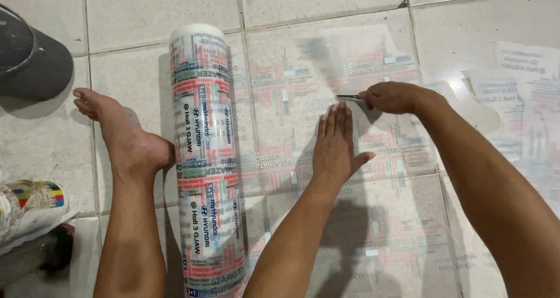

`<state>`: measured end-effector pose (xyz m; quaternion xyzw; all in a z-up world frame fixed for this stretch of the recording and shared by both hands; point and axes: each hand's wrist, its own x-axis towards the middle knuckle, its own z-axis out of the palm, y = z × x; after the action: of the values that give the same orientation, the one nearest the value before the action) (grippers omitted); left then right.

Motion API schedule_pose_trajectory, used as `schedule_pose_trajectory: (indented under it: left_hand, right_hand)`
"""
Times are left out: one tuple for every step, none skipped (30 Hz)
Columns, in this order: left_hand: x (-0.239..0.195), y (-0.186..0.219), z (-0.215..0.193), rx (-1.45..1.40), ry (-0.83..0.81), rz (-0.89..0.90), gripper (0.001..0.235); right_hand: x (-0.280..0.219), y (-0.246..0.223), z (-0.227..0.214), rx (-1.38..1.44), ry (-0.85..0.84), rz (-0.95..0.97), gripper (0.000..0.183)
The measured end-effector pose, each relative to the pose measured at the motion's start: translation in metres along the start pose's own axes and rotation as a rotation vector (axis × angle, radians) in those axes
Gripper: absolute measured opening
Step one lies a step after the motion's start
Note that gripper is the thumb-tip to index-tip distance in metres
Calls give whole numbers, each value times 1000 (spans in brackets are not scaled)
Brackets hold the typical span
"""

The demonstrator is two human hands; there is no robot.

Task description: The person sits on a tiled floor and uses a utility knife to cut a large roll of transparent plastic sheeting. They unroll the plastic, hold it down with their foot, and cut it into smaller rectangular pieces, which are then set aside.

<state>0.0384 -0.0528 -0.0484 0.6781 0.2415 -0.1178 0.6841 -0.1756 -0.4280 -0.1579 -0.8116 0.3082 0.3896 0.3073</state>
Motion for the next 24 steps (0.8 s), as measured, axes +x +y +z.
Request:
schedule_pose_trajectory:
  left_hand:
    - [-5,4,2,14,18,-15,105]
    - [-11,7,3,27,36,-30,105]
    - [-5,5,2,26,37,-30,105]
    - [0,2,0,29,26,-15,106]
    - [6,0,-3,31,17,1,107]
    - [7,0,-3,29,18,2,107]
    - [9,0,-4,25,10,9,114]
    - [11,0,-4,20,2,17,120]
    - [8,1,-4,19,4,16,120]
    - [5,2,-3,13,5,-3,116]
    - [1,3,-3,9,6,-22,113]
    - [0,4,-3,9,7,-24,113]
    - [-1,5,-3,13,8,-24,112]
    - [-3,6,-3,17,9,-24,111]
    - [0,5,-4,14,9,-22,111]
    - [4,4,-5,3,5,-10,111]
    - [6,2,-6,-7,1,1,111]
    - [9,2,-8,-7,3,0,111]
    - [12,1,-9,13,-2,13,112]
    - [14,0,-10,33,-7,26,112]
    - [12,1,-9,33,-5,24,112]
    - [10,2,-9,31,2,7,112]
    - [9,4,-8,29,9,-8,111]
    - [7,6,-7,29,11,-8,111]
  right_hand:
    - [-1,-3,1,-76,21,-25,56]
    - [-2,-6,2,-152,42,-50,57]
    - [5,-3,6,-153,42,-51,57]
    - [12,0,11,-193,74,-67,54]
    - [20,3,15,-233,107,-85,53]
    - [22,4,18,-234,107,-86,53]
    - [24,5,21,-276,120,-133,47]
    - [27,6,24,-317,134,-180,42]
    - [24,1,27,-319,133,-180,42]
    - [20,-4,30,-176,166,-128,48]
    - [17,-8,34,-31,196,-74,54]
    - [24,-6,37,-32,194,-73,54]
    - [30,-4,40,-113,198,-119,47]
    - [36,-3,42,-193,201,-165,42]
    - [32,-8,41,-195,203,-166,42]
    - [29,-14,41,-131,201,-138,41]
    - [25,-19,42,-67,196,-109,40]
    - [20,-26,41,-69,195,-110,40]
    - [15,-32,40,25,203,-68,45]
    - [10,-39,39,119,210,-25,51]
    - [13,-39,40,117,209,-24,51]
    - [15,-39,42,173,224,-27,54]
    - [18,-40,43,229,240,-31,57]
    - [13,-47,42,228,239,-32,57]
